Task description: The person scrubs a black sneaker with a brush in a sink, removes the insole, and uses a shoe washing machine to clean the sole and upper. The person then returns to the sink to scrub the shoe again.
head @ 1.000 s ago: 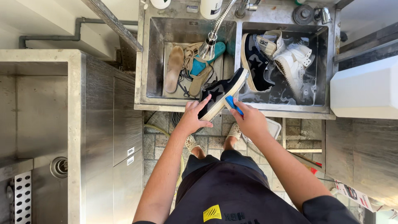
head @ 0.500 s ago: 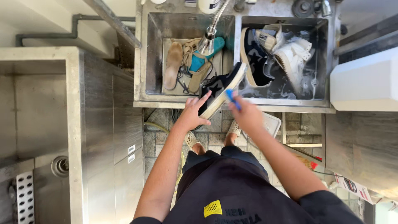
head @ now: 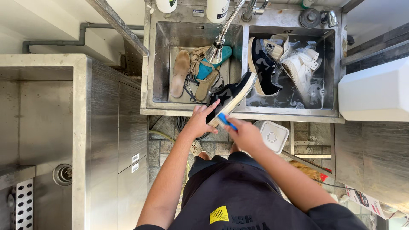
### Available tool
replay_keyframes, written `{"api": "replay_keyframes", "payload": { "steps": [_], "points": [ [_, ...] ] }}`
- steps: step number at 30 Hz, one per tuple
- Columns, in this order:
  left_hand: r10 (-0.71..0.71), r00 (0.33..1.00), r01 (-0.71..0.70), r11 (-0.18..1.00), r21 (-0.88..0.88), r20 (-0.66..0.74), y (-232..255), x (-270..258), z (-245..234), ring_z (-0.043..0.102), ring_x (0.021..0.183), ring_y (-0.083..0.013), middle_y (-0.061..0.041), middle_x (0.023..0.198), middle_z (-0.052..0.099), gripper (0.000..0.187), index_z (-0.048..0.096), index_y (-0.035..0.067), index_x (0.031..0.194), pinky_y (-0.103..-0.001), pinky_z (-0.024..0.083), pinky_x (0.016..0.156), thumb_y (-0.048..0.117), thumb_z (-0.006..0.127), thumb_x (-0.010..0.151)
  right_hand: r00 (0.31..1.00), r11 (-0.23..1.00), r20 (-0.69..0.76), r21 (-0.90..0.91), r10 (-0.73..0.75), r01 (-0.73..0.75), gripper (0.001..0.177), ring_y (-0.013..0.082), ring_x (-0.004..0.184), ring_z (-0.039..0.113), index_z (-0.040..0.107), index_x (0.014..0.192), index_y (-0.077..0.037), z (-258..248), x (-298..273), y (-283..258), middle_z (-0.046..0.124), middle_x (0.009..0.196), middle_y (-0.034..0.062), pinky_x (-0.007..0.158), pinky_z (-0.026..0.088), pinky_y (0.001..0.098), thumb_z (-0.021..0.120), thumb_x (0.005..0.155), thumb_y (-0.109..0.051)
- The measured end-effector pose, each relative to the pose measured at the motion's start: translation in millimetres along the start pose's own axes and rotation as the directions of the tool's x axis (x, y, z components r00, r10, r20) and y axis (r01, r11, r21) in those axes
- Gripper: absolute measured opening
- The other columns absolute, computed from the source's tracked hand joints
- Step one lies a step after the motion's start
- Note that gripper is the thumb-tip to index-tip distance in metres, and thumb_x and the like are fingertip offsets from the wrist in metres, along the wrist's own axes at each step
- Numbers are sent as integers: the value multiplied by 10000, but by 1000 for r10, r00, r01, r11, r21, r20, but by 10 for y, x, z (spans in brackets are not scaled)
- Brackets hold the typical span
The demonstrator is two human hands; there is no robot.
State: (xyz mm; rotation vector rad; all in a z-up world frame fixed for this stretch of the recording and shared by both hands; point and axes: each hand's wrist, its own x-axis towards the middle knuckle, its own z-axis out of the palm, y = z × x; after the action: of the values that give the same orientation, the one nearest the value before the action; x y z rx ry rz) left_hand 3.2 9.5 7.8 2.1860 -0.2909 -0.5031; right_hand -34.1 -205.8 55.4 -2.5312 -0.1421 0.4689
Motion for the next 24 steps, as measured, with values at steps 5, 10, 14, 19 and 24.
{"api": "replay_keyframes", "payload": {
  "steps": [5, 10, 14, 19, 24],
  "points": [
    [-15, 1000, 15, 1000, 28, 22, -29, 46, 25, 480, 1178, -348, -75, 1190, 638, 1342, 315, 381, 1581, -428, 406, 1091, 199, 994, 438, 990, 993, -72, 10, 119, -118, 457, 354, 780, 723, 652, 1369, -236, -244, 87, 113, 735, 864, 153, 707, 565, 468, 628, 958, -434],
    [22, 1000, -22, 1000, 12, -4, -67, 28, 40, 488, 1169, -355, -85, 1159, 640, 1344, 328, 375, 1583, -434, 413, 1083, 203, 991, 427, 983, 989, -112, 26, -143, 147, 426, 363, 749, 715, 686, 1306, -209, -35, -28, 48, 756, 929, 133, 662, 560, 466, 659, 938, -423],
    [5, 1000, -5, 1000, 18, -2, -65, 32, 49, 487, 1160, -359, -90, 1144, 642, 1337, 328, 372, 1586, -439, 415, 1074, 204, 995, 440, 988, 989, -72, 55, 138, -134, 420, 347, 741, 735, 674, 1318, -222, -259, 94, 111, 747, 893, 133, 704, 571, 450, 625, 961, -438],
    [42, 999, -41, 998, 41, -26, -52, 51, 35, 495, 1161, -360, -93, 1145, 643, 1337, 335, 374, 1580, -435, 426, 1073, 208, 991, 427, 942, 968, -244, 38, -231, 247, 414, 359, 833, 719, 673, 1275, -152, 22, -108, -73, 760, 1002, 157, 699, 558, 460, 644, 949, -405],
    [31, 999, -30, 999, 32, -14, 2, 27, 21, 486, 1177, -365, -93, 1191, 629, 1336, 315, 369, 1586, -444, 409, 1076, 217, 985, 441, 992, 961, -19, 251, 126, -117, 462, 285, 752, 711, 592, 1370, -169, -89, -96, 420, 750, 914, 140, 677, 539, 412, 629, 968, -395]
  ]
}}
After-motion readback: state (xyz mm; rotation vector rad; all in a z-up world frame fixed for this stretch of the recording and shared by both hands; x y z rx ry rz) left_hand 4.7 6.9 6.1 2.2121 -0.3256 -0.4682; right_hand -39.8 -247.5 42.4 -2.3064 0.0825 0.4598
